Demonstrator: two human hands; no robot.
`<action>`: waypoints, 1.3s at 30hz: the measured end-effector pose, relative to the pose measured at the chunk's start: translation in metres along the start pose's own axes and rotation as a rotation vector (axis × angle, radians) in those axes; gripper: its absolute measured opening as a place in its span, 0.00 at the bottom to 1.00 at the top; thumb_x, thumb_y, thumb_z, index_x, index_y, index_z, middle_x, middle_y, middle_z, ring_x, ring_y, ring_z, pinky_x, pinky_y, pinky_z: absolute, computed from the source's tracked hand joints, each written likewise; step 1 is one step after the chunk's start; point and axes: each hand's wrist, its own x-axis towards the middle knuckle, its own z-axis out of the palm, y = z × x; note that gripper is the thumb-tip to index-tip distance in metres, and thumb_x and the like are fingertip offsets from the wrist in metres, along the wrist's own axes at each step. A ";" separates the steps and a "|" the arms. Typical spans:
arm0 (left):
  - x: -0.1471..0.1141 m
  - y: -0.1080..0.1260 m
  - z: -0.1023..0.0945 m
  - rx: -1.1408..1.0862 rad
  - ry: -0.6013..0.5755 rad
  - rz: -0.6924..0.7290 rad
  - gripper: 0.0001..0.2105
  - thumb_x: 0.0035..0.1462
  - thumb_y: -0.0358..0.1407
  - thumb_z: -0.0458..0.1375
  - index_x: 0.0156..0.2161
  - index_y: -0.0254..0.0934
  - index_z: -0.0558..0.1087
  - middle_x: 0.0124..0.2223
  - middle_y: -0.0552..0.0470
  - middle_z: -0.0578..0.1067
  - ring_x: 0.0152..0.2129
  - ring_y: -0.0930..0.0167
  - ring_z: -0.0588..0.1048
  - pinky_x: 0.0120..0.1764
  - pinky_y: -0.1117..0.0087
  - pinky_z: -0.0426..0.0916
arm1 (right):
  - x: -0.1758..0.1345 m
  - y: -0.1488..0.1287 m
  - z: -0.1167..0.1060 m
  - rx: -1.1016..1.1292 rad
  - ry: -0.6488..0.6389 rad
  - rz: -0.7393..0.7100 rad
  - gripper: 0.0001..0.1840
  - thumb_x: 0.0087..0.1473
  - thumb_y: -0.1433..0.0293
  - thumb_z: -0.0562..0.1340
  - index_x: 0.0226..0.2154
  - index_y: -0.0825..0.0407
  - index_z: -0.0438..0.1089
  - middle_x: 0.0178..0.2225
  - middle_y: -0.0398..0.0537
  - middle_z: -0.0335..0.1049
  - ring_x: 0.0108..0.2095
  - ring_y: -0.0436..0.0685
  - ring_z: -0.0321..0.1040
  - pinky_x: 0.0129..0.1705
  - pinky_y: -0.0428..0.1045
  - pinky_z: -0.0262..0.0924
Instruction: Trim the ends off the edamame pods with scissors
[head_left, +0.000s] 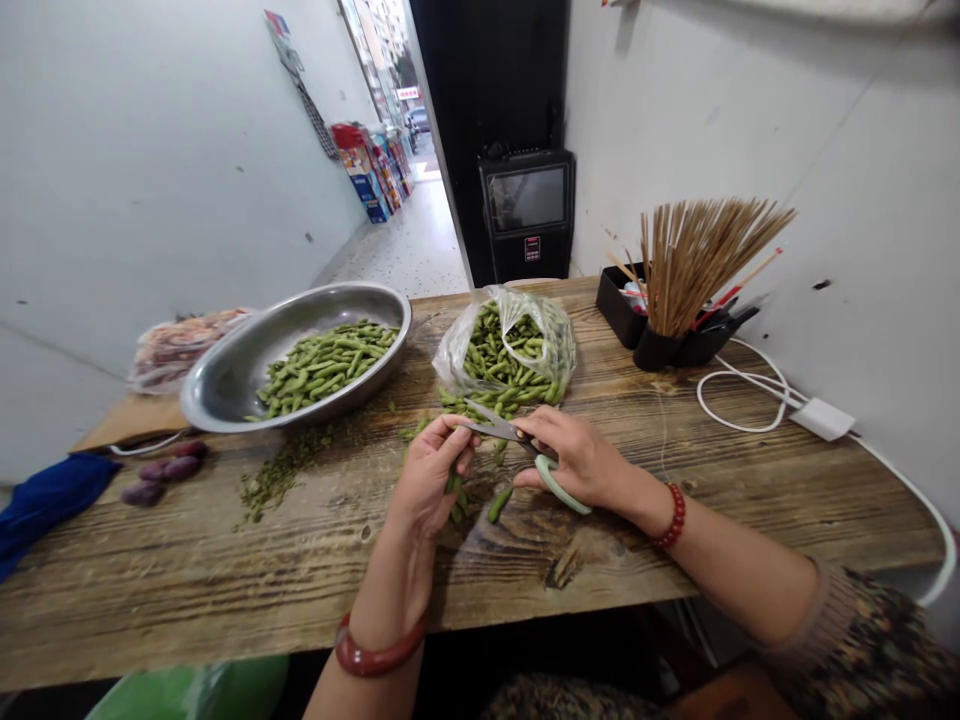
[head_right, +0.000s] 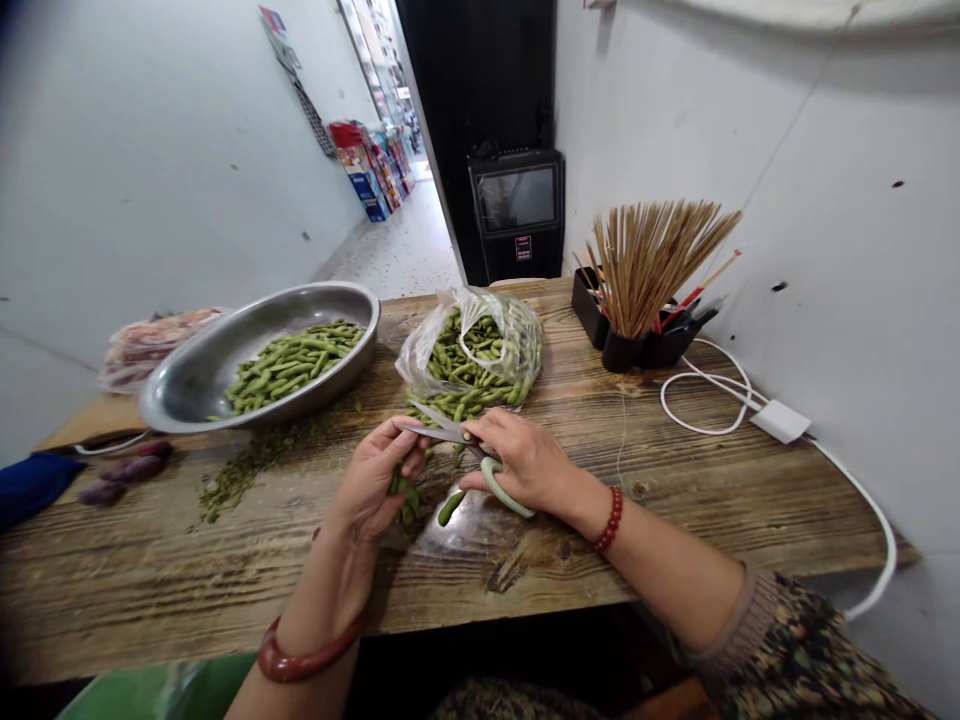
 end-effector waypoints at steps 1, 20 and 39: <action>0.000 0.000 0.000 0.005 0.000 -0.003 0.12 0.46 0.37 0.65 0.33 0.34 0.70 0.24 0.56 0.70 0.13 0.83 0.58 0.18 0.79 0.49 | 0.000 0.000 0.000 -0.002 0.001 0.002 0.30 0.49 0.62 0.68 0.53 0.52 0.62 0.41 0.52 0.66 0.37 0.57 0.66 0.39 0.51 0.63; 0.000 -0.002 0.000 -0.127 -0.125 -0.130 0.12 0.49 0.37 0.65 0.28 0.33 0.65 0.23 0.58 0.68 0.12 0.85 0.57 0.17 0.82 0.51 | -0.001 -0.002 0.003 0.053 0.059 -0.032 0.26 0.52 0.63 0.66 0.52 0.52 0.63 0.38 0.50 0.66 0.34 0.55 0.65 0.37 0.48 0.63; 0.000 0.007 -0.008 -0.343 0.042 -0.056 0.10 0.49 0.35 0.62 0.29 0.35 0.64 0.28 0.57 0.69 0.14 0.83 0.59 0.16 0.82 0.54 | -0.002 0.013 0.010 0.024 0.129 0.015 0.22 0.55 0.62 0.64 0.50 0.53 0.66 0.37 0.53 0.69 0.36 0.58 0.68 0.40 0.52 0.65</action>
